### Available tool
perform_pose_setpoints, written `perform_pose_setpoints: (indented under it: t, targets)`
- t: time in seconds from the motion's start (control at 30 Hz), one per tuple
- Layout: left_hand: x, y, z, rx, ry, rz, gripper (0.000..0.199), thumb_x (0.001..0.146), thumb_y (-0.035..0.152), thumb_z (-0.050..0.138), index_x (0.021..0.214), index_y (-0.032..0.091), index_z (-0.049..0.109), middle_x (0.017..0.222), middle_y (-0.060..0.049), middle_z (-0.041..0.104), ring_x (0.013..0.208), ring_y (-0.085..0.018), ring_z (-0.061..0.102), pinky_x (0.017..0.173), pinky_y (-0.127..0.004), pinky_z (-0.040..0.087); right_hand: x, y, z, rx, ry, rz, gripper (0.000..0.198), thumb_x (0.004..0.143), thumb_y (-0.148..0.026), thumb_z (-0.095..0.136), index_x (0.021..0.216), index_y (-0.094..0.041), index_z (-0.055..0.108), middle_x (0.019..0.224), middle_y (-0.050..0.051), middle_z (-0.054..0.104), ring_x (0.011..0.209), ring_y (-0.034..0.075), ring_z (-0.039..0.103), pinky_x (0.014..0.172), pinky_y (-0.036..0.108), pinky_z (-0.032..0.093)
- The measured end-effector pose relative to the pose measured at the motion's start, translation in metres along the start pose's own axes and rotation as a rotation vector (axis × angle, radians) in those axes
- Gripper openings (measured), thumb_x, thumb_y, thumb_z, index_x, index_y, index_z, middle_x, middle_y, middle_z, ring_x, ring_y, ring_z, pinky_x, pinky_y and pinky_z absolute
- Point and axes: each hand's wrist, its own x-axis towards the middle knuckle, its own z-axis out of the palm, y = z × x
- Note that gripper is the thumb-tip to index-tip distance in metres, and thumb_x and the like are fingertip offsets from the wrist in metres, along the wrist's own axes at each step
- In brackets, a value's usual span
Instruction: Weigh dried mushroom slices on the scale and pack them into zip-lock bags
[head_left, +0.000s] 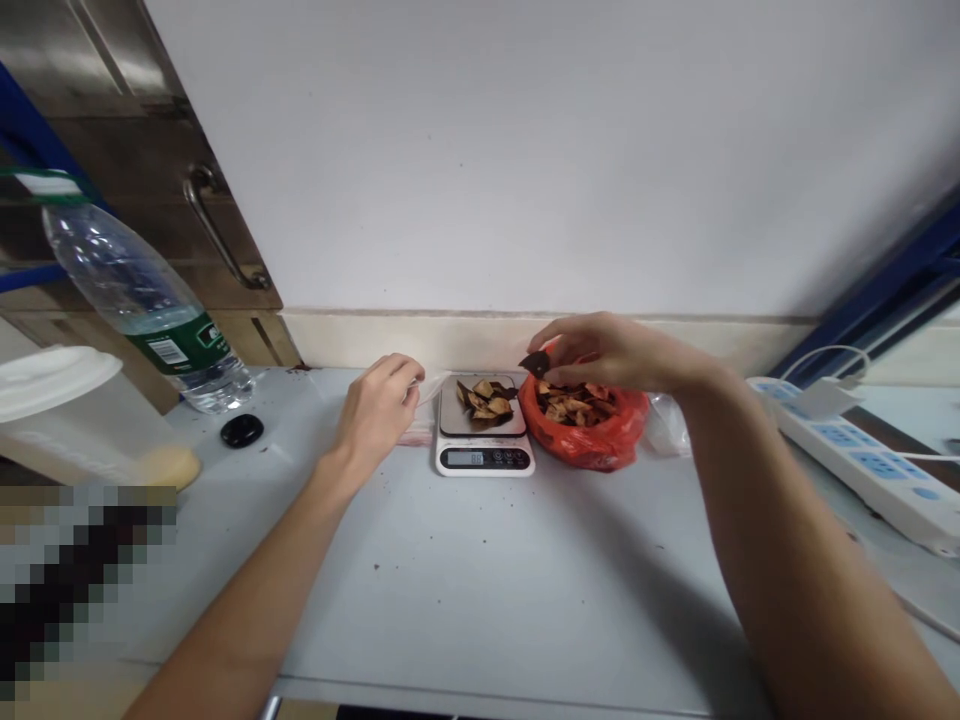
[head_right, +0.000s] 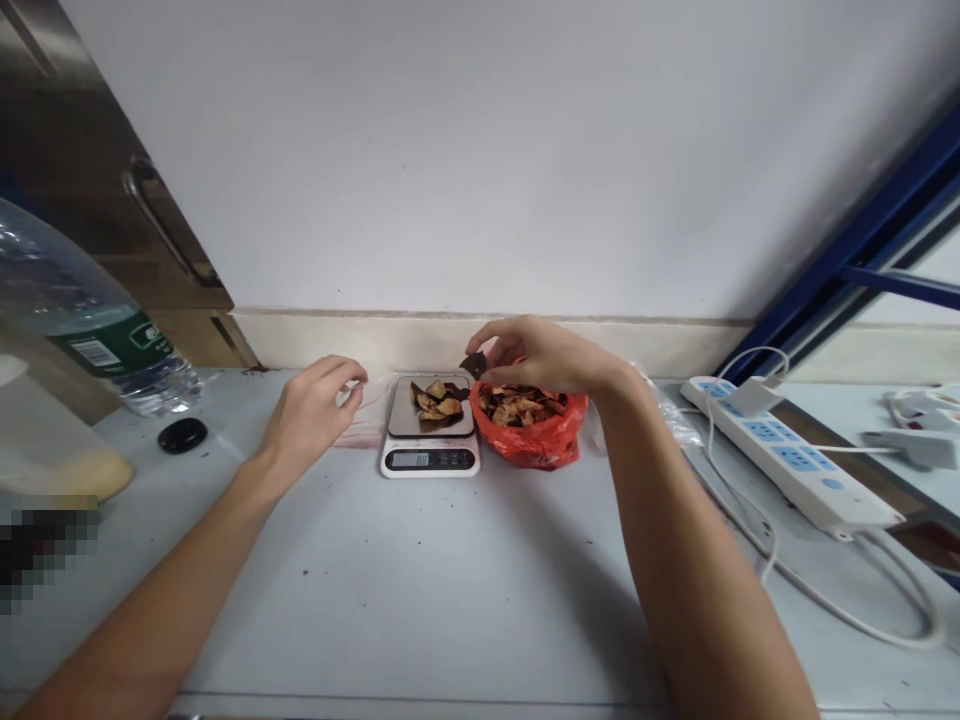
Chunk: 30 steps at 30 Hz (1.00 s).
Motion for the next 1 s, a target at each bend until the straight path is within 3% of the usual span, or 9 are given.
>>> perform_pose_setpoints:
  t: [0.17, 0.3, 0.4, 0.53, 0.67, 0.77, 0.9, 0.97, 1.0]
  targets:
    - [0.0, 0.0, 0.0, 0.017, -0.007, 0.004, 0.026, 0.082, 0.003, 0.047, 0.086, 0.02, 0.066, 0.093, -0.006, 0.072, 0.087, -0.021, 0.069, 0.079, -0.031, 0.055, 0.023, -0.01, 0.031, -0.233, 0.096, -0.094, 0.034, 0.08, -0.012, 0.061, 0.111, -0.021, 0.071, 0.099, 0.005, 0.074, 0.082, 0.017, 0.066, 0.069, 0.025, 0.047]
    - [0.001, -0.001, 0.0, 0.011, -0.023, -0.016, 0.025, 0.082, 0.004, 0.049, 0.085, 0.021, 0.067, 0.093, -0.005, 0.072, 0.088, -0.021, 0.069, 0.077, -0.031, 0.055, 0.034, -0.014, 0.051, -0.39, 0.019, -0.083, 0.037, 0.081, -0.003, 0.056, 0.108, -0.02, 0.073, 0.109, 0.009, 0.071, 0.091, 0.019, 0.065, 0.072, 0.025, 0.046]
    - [0.001, 0.0, -0.002, 0.015, -0.034, -0.061, 0.022, 0.081, 0.006, 0.052, 0.084, 0.022, 0.067, 0.092, -0.005, 0.073, 0.085, -0.021, 0.069, 0.074, -0.03, 0.054, 0.035, -0.016, 0.057, -0.362, 0.0, -0.144, 0.034, 0.083, -0.008, 0.06, 0.111, -0.021, 0.073, 0.108, 0.009, 0.071, 0.091, 0.02, 0.066, 0.073, 0.026, 0.047]
    - [0.003, 0.002, -0.007, 0.014, -0.024, -0.156, 0.014, 0.08, 0.011, 0.058, 0.078, 0.022, 0.066, 0.083, -0.003, 0.071, 0.076, -0.02, 0.068, 0.066, -0.029, 0.051, 0.031, -0.027, 0.061, -0.266, 0.092, -0.258, 0.032, 0.09, -0.013, 0.054, 0.117, -0.022, 0.07, 0.105, 0.008, 0.07, 0.086, 0.019, 0.064, 0.074, 0.028, 0.047]
    - [0.005, 0.006, -0.009, -0.066, 0.0, -0.18, 0.01, 0.077, 0.015, 0.063, 0.07, 0.022, 0.062, 0.072, 0.0, 0.067, 0.068, -0.018, 0.065, 0.065, -0.029, 0.051, 0.03, -0.04, 0.07, -0.25, -0.006, -0.347, 0.037, 0.096, -0.016, 0.049, 0.129, -0.024, 0.065, 0.106, 0.008, 0.071, 0.083, 0.017, 0.063, 0.07, 0.027, 0.043]
    - [0.005, 0.01, -0.009, -0.122, 0.073, -0.162, 0.011, 0.077, 0.015, 0.062, 0.069, 0.022, 0.059, 0.071, 0.001, 0.066, 0.063, -0.015, 0.061, 0.064, -0.027, 0.052, 0.032, -0.045, 0.078, -0.256, -0.026, -0.302, 0.03, 0.099, -0.022, 0.047, 0.116, -0.019, 0.072, 0.098, 0.009, 0.074, 0.079, 0.018, 0.064, 0.068, 0.028, 0.041]
    - [0.003, 0.017, -0.013, -0.161, 0.24, -0.041, 0.009, 0.084, 0.019, 0.058, 0.076, 0.022, 0.059, 0.08, -0.001, 0.068, 0.069, -0.016, 0.063, 0.069, -0.029, 0.054, 0.039, -0.046, 0.085, -0.178, 0.166, -0.115, 0.026, 0.093, -0.025, 0.055, 0.081, -0.014, 0.075, 0.078, 0.01, 0.074, 0.072, 0.02, 0.066, 0.067, 0.03, 0.044]
    - [0.003, 0.019, -0.017, -0.201, 0.253, 0.046, 0.007, 0.089, 0.028, 0.059, 0.089, 0.022, 0.062, 0.096, -0.005, 0.07, 0.089, -0.02, 0.066, 0.081, -0.033, 0.056, 0.041, -0.043, 0.085, -0.087, 0.347, -0.059, 0.015, 0.084, -0.015, 0.06, 0.085, -0.015, 0.074, 0.081, 0.009, 0.075, 0.076, 0.021, 0.068, 0.071, 0.03, 0.047]
    - [0.003, 0.019, -0.018, -0.223, 0.226, 0.082, 0.018, 0.089, 0.036, 0.062, 0.1, 0.022, 0.063, 0.108, -0.007, 0.069, 0.103, -0.023, 0.065, 0.09, -0.037, 0.055, 0.042, -0.042, 0.085, -0.035, 0.421, -0.062, 0.018, 0.079, -0.011, 0.059, 0.088, -0.015, 0.074, 0.082, 0.008, 0.075, 0.077, 0.021, 0.068, 0.072, 0.03, 0.048]
